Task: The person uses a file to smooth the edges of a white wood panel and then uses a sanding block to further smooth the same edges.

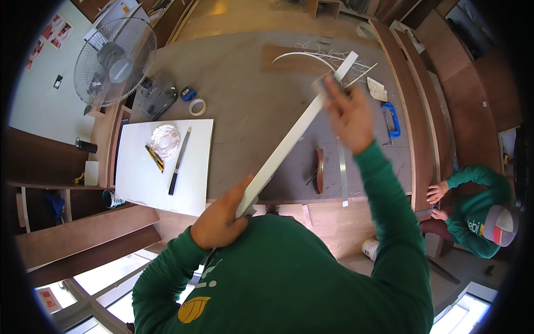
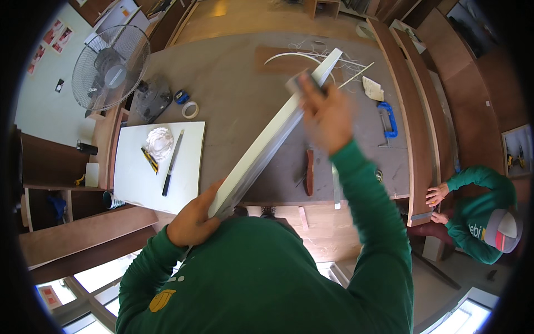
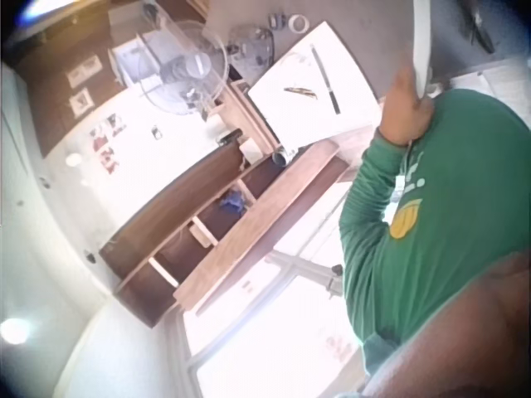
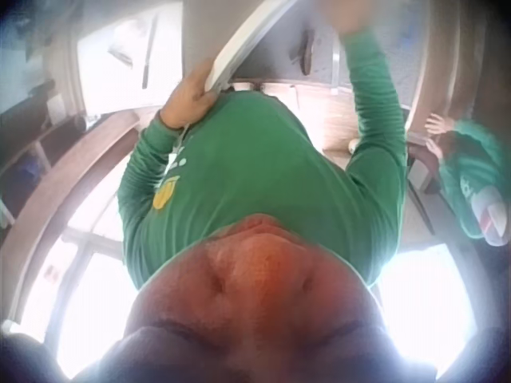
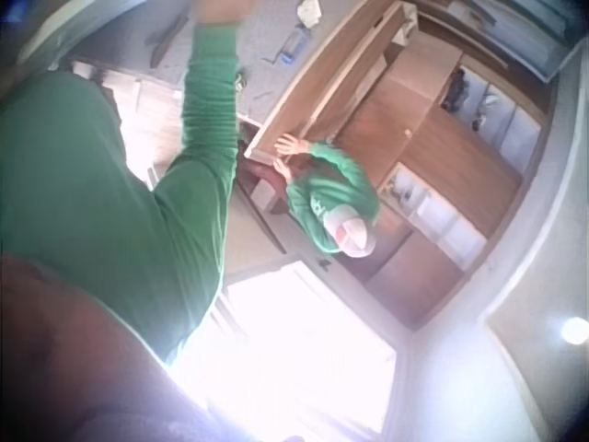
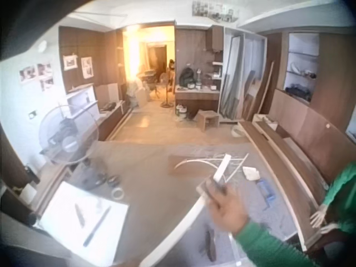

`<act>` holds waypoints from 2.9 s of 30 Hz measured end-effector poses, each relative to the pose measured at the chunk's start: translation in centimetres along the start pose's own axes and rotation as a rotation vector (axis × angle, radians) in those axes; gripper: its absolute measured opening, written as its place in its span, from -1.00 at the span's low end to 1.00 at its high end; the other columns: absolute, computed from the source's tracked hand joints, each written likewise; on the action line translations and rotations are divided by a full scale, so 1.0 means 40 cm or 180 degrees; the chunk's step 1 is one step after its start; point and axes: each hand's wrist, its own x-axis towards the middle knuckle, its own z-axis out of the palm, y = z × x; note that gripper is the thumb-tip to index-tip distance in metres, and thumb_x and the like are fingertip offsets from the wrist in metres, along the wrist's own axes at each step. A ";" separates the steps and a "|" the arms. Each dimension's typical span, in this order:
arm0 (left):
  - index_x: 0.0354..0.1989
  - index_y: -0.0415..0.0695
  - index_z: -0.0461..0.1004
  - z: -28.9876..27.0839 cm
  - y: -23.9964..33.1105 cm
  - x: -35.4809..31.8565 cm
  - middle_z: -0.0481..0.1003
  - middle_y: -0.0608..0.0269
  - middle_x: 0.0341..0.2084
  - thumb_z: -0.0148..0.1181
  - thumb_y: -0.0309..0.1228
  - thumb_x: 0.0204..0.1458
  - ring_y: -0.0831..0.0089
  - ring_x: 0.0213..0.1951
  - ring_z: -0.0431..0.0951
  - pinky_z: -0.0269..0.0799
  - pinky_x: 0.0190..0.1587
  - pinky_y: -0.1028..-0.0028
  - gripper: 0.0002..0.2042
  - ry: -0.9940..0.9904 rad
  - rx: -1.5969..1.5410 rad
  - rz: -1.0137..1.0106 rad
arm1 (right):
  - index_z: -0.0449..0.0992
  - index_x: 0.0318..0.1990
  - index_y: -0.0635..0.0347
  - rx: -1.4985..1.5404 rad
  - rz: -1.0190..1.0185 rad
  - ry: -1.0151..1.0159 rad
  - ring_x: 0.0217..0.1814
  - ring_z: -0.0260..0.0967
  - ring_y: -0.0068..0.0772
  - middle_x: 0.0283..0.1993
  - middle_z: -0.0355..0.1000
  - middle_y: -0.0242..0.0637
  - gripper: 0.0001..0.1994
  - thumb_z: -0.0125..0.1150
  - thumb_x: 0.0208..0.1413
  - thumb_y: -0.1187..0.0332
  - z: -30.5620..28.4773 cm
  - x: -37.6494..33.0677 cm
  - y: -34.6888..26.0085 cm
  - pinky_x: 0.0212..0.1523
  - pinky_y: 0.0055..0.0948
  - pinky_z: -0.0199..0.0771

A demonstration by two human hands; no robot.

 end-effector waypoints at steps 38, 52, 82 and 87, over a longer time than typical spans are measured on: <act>0.55 -0.28 -0.03 0.009 0.002 -0.009 0.42 -0.39 0.16 0.09 -0.58 -0.03 -0.28 0.12 0.49 0.42 0.23 0.11 -0.15 0.0012 -0.0047 -0.0028 | 0.46 0.42 -0.11 -0.0118 -0.0511 -0.0133 -0.06 0.35 0.00 -0.05 0.34 0.00 -0.45 0.31 0.26 0.30 -0.013 0.066 0.133 0.05 -0.15 0.45; 0.56 -0.25 -0.04 0.030 -0.010 -0.022 0.44 -0.40 0.14 0.12 -0.60 -0.05 -0.27 0.11 0.51 0.43 0.23 0.13 -0.12 0.0071 0.0033 -0.0145 | 0.48 0.40 -0.20 0.0006 -0.0358 -0.0230 -0.05 0.32 0.05 -0.07 0.36 0.00 -0.46 0.35 0.24 0.26 -0.014 0.047 0.092 0.06 -0.14 0.44; 0.54 -0.28 0.01 0.018 0.011 -0.019 0.42 -0.43 0.17 0.11 -0.61 -0.01 -0.28 0.16 0.49 0.41 0.24 0.13 -0.17 0.0052 0.0012 -0.0010 | 0.23 0.55 -0.27 0.2011 0.2168 0.0361 0.12 0.45 -0.42 0.46 0.35 -0.20 -0.46 0.00 0.47 0.31 -0.041 0.326 0.462 -0.12 -0.47 0.59; 0.53 -0.28 0.02 0.021 0.007 -0.011 0.40 -0.42 0.20 0.11 -0.62 -0.02 -0.27 0.17 0.48 0.40 0.25 0.13 -0.17 -0.0070 -0.0002 0.0103 | 0.25 0.54 -0.15 0.2140 0.2240 0.0462 0.15 0.45 -0.39 0.49 0.30 -0.18 -0.49 0.02 0.49 0.18 0.004 0.293 0.517 -0.05 -0.46 0.58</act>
